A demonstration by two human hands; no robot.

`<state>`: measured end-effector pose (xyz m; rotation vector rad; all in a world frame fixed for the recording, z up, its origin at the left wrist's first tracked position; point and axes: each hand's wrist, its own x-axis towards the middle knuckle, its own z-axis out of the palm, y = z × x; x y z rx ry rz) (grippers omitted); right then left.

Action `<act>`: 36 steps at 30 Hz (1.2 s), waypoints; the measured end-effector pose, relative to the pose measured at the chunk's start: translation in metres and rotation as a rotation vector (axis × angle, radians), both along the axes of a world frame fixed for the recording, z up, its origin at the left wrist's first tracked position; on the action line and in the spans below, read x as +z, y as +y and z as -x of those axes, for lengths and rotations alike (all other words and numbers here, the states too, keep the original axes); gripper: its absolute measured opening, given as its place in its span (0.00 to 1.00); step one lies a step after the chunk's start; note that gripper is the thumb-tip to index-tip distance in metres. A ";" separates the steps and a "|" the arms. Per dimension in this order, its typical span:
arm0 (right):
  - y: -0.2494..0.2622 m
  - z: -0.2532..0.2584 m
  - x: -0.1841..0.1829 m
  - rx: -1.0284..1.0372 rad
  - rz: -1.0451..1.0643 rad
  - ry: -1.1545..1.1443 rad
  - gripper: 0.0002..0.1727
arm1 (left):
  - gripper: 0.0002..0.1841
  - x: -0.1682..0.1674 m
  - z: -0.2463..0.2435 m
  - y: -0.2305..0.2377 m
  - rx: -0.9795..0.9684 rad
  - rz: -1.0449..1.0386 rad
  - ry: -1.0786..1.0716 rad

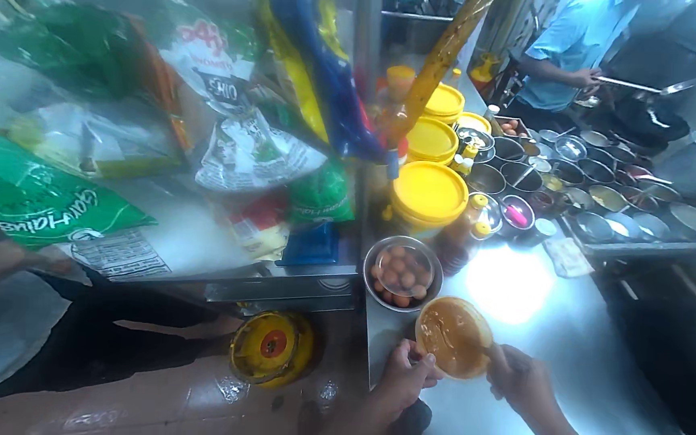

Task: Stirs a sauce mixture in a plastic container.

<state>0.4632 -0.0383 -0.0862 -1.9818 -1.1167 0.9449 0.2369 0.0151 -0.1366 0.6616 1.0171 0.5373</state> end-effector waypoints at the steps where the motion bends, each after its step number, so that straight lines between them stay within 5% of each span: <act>1: -0.002 0.000 0.000 0.009 0.049 -0.010 0.20 | 0.19 -0.001 -0.001 -0.002 -0.005 0.005 -0.001; 16: 0.006 -0.010 -0.005 -0.037 -0.085 0.028 0.20 | 0.18 0.000 -0.005 0.008 0.000 -0.014 -0.008; 19: 0.008 -0.015 -0.001 -0.003 0.053 -0.042 0.20 | 0.16 -0.002 -0.016 0.010 -0.009 -0.014 -0.014; 28: 0.022 -0.038 -0.009 -0.103 -0.084 0.024 0.20 | 0.17 -0.002 -0.045 0.036 -0.035 -0.049 -0.017; 36: 0.043 -0.051 -0.005 -0.030 0.031 -0.049 0.20 | 0.17 -0.003 -0.064 0.056 -0.030 -0.056 -0.001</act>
